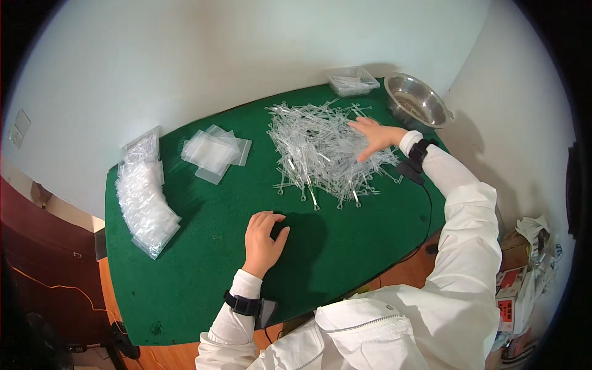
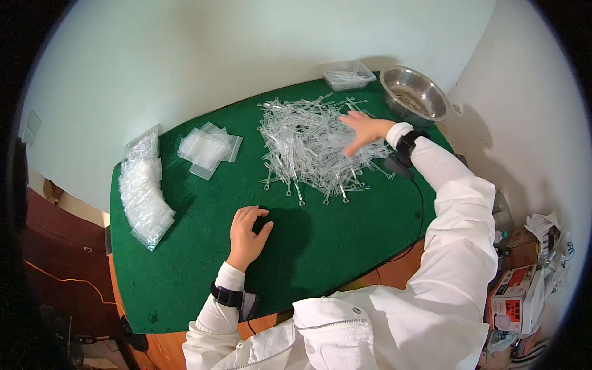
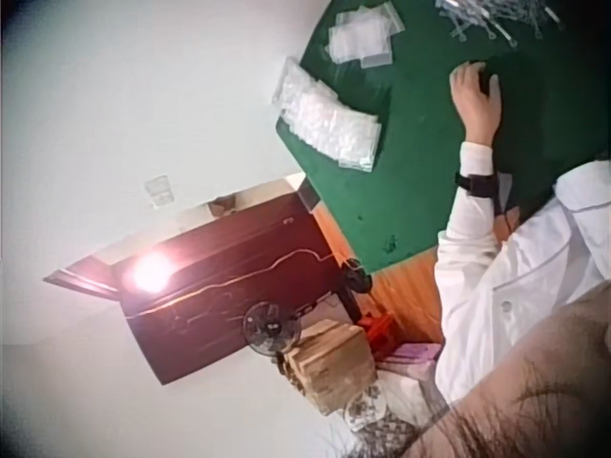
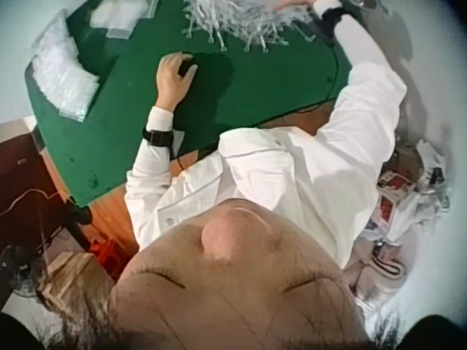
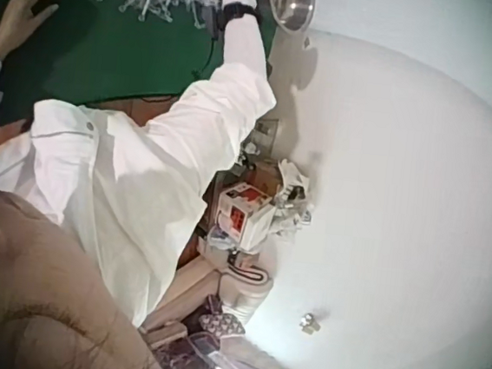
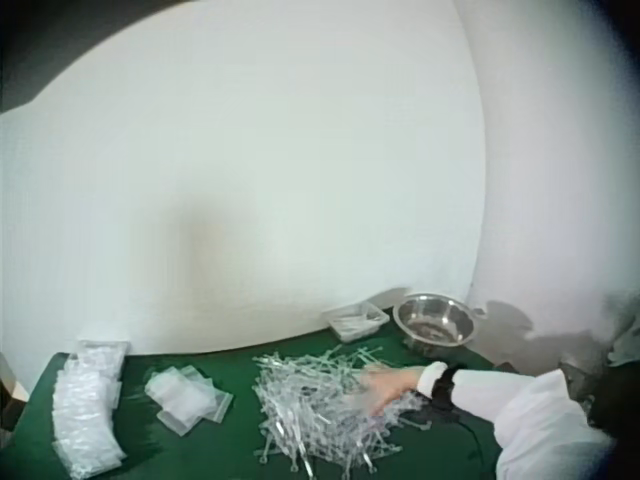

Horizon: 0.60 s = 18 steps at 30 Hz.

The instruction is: Packing white plastic strips into small resealable bags.

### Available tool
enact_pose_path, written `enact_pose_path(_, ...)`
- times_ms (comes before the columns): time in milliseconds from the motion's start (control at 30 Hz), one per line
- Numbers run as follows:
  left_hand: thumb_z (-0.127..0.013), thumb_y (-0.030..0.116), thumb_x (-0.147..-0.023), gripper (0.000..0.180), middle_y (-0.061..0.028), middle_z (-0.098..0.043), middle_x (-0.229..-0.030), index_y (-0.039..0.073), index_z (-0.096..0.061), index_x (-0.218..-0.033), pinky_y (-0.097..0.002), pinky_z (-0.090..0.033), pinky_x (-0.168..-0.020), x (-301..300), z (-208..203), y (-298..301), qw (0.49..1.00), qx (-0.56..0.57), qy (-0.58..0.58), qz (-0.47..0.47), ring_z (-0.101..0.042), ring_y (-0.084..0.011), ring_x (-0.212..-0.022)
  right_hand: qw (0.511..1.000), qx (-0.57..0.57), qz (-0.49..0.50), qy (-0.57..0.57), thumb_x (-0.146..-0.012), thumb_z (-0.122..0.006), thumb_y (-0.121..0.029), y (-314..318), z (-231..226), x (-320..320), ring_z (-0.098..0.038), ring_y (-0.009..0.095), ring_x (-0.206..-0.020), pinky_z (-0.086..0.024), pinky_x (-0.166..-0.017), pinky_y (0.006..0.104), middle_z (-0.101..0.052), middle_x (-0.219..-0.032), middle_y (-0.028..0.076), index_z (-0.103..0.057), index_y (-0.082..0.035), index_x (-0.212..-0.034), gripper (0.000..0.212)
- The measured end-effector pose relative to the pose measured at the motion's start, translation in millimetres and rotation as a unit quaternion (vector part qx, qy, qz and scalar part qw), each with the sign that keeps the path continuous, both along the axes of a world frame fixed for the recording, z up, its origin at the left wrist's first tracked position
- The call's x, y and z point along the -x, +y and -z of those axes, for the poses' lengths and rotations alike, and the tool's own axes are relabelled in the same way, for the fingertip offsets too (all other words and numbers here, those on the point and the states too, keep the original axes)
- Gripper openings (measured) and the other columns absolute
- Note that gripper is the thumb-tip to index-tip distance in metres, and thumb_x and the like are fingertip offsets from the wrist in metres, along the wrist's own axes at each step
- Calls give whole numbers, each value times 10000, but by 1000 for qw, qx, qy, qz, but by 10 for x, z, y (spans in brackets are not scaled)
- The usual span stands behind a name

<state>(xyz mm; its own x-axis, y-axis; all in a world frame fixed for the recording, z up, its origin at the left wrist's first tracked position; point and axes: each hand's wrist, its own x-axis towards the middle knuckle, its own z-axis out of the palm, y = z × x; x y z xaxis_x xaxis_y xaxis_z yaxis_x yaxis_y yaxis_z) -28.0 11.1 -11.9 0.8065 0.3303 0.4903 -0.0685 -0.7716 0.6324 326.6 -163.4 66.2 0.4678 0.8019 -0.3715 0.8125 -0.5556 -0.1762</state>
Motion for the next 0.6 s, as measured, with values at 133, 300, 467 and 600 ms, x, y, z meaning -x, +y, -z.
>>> enact_pose_path(133,-681,62,-668,215,-108,-601,-863,21,-593,-860,-387,-446,-798,-10,-6,-2,1000,-5,4,3,-548,-305,-927,998,27,-25,-56,-414,-778,-599,-115,27,237,21,386,-1348,-120,-1006,624,12,-1458,219,-113,-117,-1418,1297)
enact_pose_path(300,-679,63,-670,218,-112,-602,-878,20,-593,-866,-391,-444,-805,-29,-1,-5,1000,-6,6,5,-547,-310,-937,997,56,8,-53,-371,-808,-561,-185,31,170,39,386,-1350,-98,-991,657,12,-1453,240,-62,-94,-1419,1369)
enact_pose_path(467,-679,63,-672,218,-117,-602,-883,19,-592,-867,-392,-444,-805,-18,5,2,1000,-11,8,6,-548,-311,-935,990,95,-3,-106,-374,-787,-600,-192,38,149,32,384,-1351,-86,-1009,632,18,-1459,224,-49,-41,-1409,1389)
enact_pose_path(600,-675,82,-684,217,-114,-604,-901,20,-596,-877,-391,-435,-822,-3,-4,5,1000,-4,14,9,-541,-310,-961,991,22,-80,-100,-369,-786,-598,-107,176,218,7,363,-1357,-80,-1016,624,6,-1457,227,-71,5,-1397,1389)
